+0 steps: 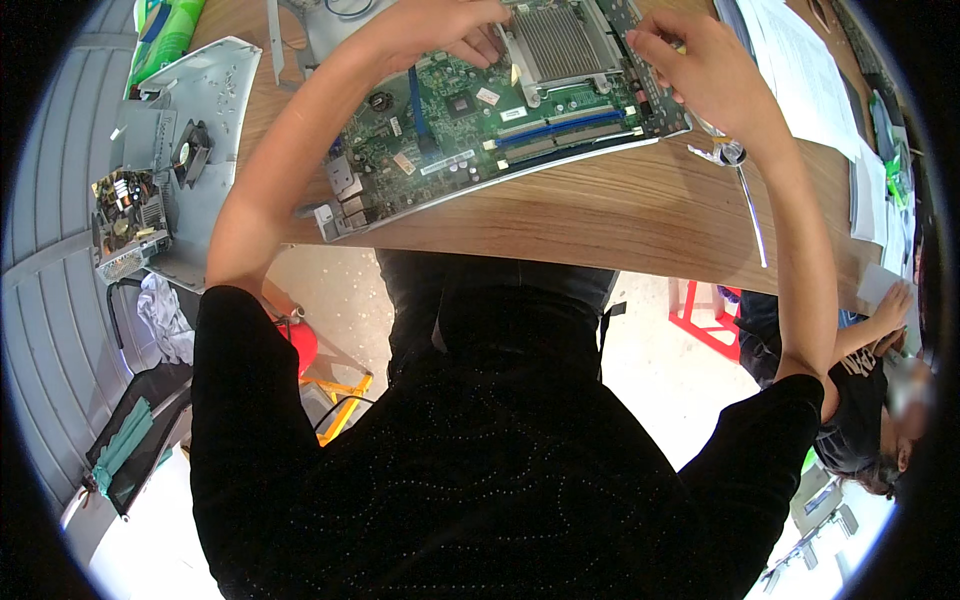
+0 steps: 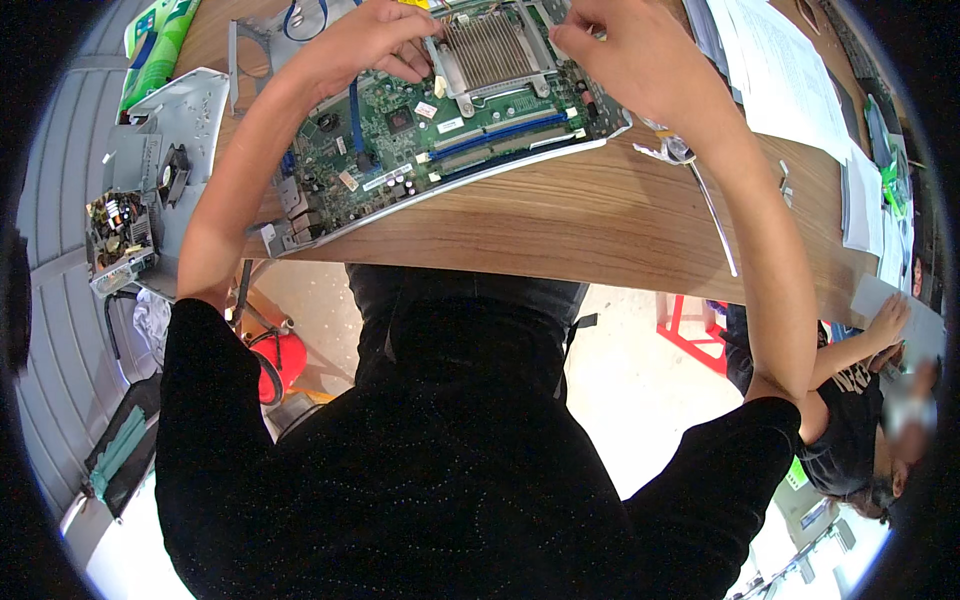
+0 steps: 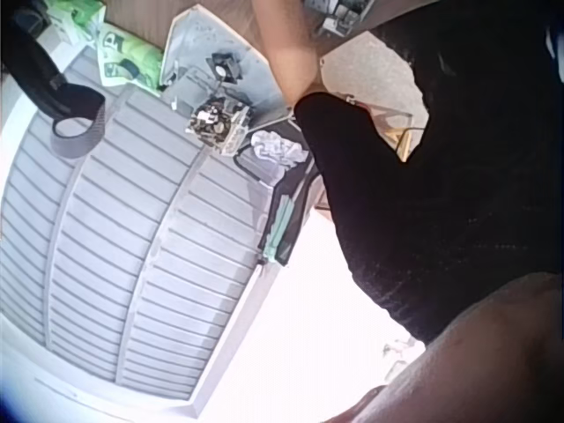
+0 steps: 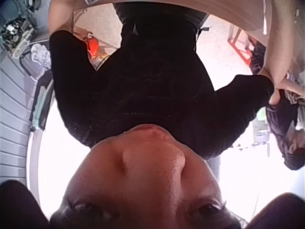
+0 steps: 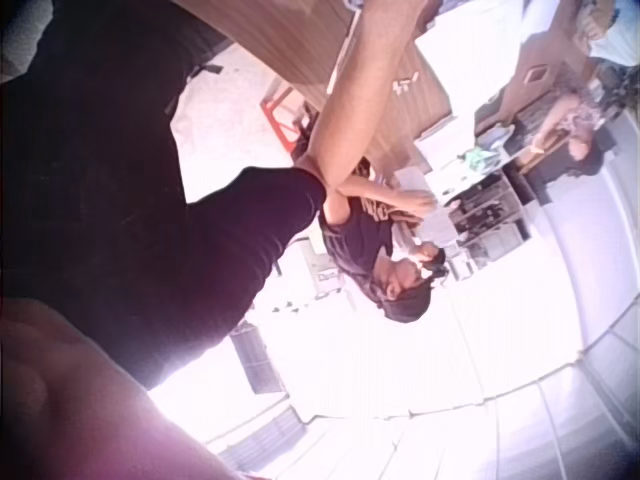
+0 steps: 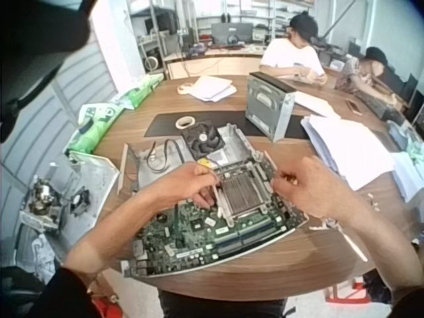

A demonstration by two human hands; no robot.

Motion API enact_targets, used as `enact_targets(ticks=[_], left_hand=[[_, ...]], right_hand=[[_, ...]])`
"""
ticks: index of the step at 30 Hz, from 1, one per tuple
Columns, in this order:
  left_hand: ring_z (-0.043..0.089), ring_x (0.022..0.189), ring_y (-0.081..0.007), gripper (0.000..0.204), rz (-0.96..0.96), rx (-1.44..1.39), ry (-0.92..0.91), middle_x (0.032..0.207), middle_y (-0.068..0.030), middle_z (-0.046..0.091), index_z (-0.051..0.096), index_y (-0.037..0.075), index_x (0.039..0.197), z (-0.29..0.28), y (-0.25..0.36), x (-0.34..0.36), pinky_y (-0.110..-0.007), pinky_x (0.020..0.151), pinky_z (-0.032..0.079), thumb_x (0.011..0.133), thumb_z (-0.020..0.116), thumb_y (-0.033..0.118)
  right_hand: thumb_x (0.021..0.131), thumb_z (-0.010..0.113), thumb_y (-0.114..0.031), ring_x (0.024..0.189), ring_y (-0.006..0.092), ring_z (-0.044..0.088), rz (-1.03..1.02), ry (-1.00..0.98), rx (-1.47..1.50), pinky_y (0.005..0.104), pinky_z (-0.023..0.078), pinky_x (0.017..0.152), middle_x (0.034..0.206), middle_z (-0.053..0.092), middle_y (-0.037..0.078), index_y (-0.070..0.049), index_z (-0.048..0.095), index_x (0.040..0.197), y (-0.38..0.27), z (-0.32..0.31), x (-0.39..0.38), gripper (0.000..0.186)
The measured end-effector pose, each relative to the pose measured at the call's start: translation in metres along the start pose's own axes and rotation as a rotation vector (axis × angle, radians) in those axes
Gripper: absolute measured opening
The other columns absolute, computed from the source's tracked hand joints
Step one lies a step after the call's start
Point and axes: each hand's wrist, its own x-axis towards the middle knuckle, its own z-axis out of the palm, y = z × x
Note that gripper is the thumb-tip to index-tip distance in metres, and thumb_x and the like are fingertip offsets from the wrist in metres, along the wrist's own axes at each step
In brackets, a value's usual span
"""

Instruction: The person unscrews and removes a heatsink and fan from a motherboard using a screwdriver, then removes a power supply unit from a computer chassis and handles its internal components.

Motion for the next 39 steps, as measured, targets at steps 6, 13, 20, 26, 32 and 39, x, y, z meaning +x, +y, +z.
enact_targets(ticks=[6,13,20,26,32,39], left_hand=[[0.072,0.076,-0.0246,0.044,-0.016,-0.004,-0.012,0.087,-0.0211,0.071,0.066,-0.011,0.113,-0.001,0.003,-0.002,-0.034,0.067,0.062,0.100,0.061,0.030],[0.069,0.090,-0.0336,0.031,0.431,0.638,0.326,0.099,-0.0198,0.068,0.068,0.000,0.110,0.017,0.029,-0.034,-0.043,0.081,0.056,0.093,0.072,0.025],[0.051,0.134,-0.0318,0.030,1.065,1.076,0.084,0.143,-0.0092,0.055,0.069,0.012,0.116,0.070,0.030,-0.023,-0.045,0.113,0.042,0.088,0.076,0.022],[0.047,0.137,-0.0368,0.035,1.000,0.942,0.047,0.137,-0.0161,0.058,0.068,0.010,0.118,0.081,0.018,0.005,-0.047,0.116,0.039,0.085,0.076,0.017],[0.050,0.132,-0.0389,0.038,0.962,0.834,-0.010,0.127,-0.0186,0.060,0.065,0.005,0.118,0.079,0.017,0.005,-0.049,0.111,0.039,0.081,0.073,0.009],[0.051,0.130,-0.0415,0.050,0.885,0.777,0.008,0.129,-0.0231,0.059,0.058,-0.001,0.129,0.080,0.020,0.006,-0.050,0.113,0.039,0.081,0.072,0.005]], right_hand=[[0.099,0.060,-0.024,0.061,0.0170,0.062,0.052,0.082,0.095,0.0325,0.049,0.060,0.069,0.065,0.009,0.001,0.071,0.093,-0.009,-0.017,-0.002,0.028],[0.100,0.058,-0.021,0.060,0.0091,0.058,-0.094,0.575,0.167,0.0279,0.047,0.056,0.068,0.061,0.002,-0.001,0.070,0.091,-0.045,-0.074,-0.053,0.025],[0.100,0.056,-0.023,0.062,0.0112,0.058,-0.340,0.720,0.664,0.0299,0.047,0.059,0.070,0.060,0.003,-0.003,0.069,0.092,-0.009,-0.061,-0.054,0.025],[0.099,0.054,-0.024,0.064,0.0131,0.058,-0.459,0.704,0.906,0.0315,0.046,0.062,0.072,0.059,0.003,-0.004,0.068,0.093,0.017,-0.050,-0.048,0.026],[0.099,0.052,-0.026,0.066,0.0149,0.057,-0.535,0.652,1.006,0.0332,0.046,0.064,0.073,0.058,0.004,-0.005,0.067,0.094,0.041,-0.051,-0.044,0.027],[0.098,0.050,-0.028,0.069,0.0170,0.057,-0.582,0.615,1.044,0.0351,0.045,0.067,0.075,0.057,0.004,-0.006,0.066,0.095,0.047,-0.049,-0.039,0.028]])
